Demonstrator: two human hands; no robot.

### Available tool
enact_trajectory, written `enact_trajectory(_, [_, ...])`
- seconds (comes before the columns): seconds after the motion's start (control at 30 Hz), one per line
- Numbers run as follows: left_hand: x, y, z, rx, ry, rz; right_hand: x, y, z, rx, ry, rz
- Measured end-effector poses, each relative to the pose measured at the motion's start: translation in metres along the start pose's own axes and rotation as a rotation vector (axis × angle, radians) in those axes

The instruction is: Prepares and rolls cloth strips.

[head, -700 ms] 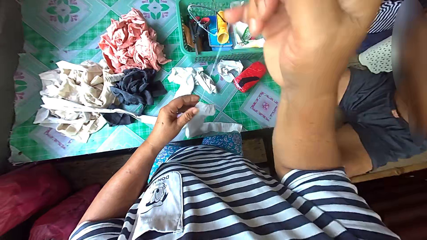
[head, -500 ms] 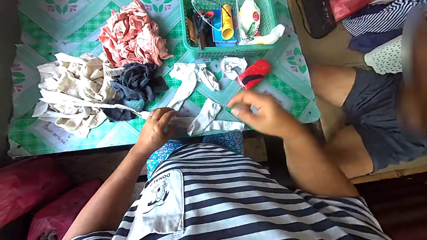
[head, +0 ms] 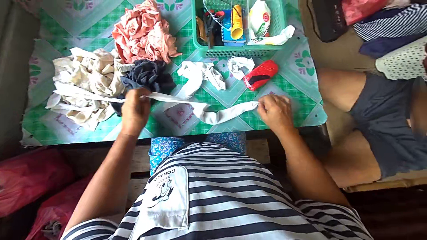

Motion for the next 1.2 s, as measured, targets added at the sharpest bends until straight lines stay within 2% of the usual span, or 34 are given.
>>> enact_trajectory(0.17, [0.004,-0.006,-0.032,-0.045,0.108,0.051,-0.012,0.006,-0.005,-0.11,0.058,0.083])
enact_trajectory(0.33, [0.012,-0.018,-0.024,-0.005,0.118,-0.004,-0.01,0.014,0.008,-0.02,0.481,0.233])
enact_trajectory(0.4, [0.015,-0.019,-0.024,-0.005,0.107,-0.026,-0.004,0.027,-0.001,-0.011,0.55,0.222])
enact_trajectory(0.47, [0.017,-0.02,-0.026,-0.003,0.101,-0.053,0.016,0.041,-0.021,-0.027,0.581,0.143])
enact_trajectory(0.53, [0.02,-0.02,-0.028,0.004,0.098,-0.085,0.051,0.05,-0.045,-0.051,0.71,-0.056])
enact_trajectory(0.6, [0.024,-0.02,-0.031,0.004,0.095,-0.133,0.088,0.054,-0.061,0.023,0.995,-0.32])
enact_trajectory(0.63, [0.026,-0.02,-0.032,0.001,0.098,-0.153,0.101,0.055,-0.06,0.089,1.096,-0.407])
enact_trajectory(0.67, [0.027,-0.02,-0.033,0.004,0.099,-0.168,0.105,0.056,-0.052,0.129,1.099,-0.419])
enact_trajectory(0.7, [0.028,-0.02,-0.034,0.005,0.101,-0.173,0.101,0.056,-0.04,0.145,0.98,-0.358])
enact_trajectory(0.8, [0.031,-0.021,-0.038,-0.005,0.098,-0.187,0.073,0.045,0.007,0.266,0.35,-0.073])
enact_trajectory(0.87, [0.034,-0.022,-0.04,-0.002,0.103,-0.211,0.058,0.027,0.03,0.236,0.154,-0.032])
enact_trajectory(1.03, [0.041,-0.017,-0.045,0.012,0.134,-0.203,0.021,0.006,0.03,0.135,0.041,0.001])
enact_trajectory(1.2, [0.027,-0.008,-0.026,0.163,0.147,-0.122,-0.008,-0.002,0.019,0.132,-0.033,0.032])
Point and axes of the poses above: each hand's wrist, its own y-axis towards the middle knuckle, its own z-axis out of the palm, x = y × z, the point moved 4 cm from there along y, towards the middle knuckle
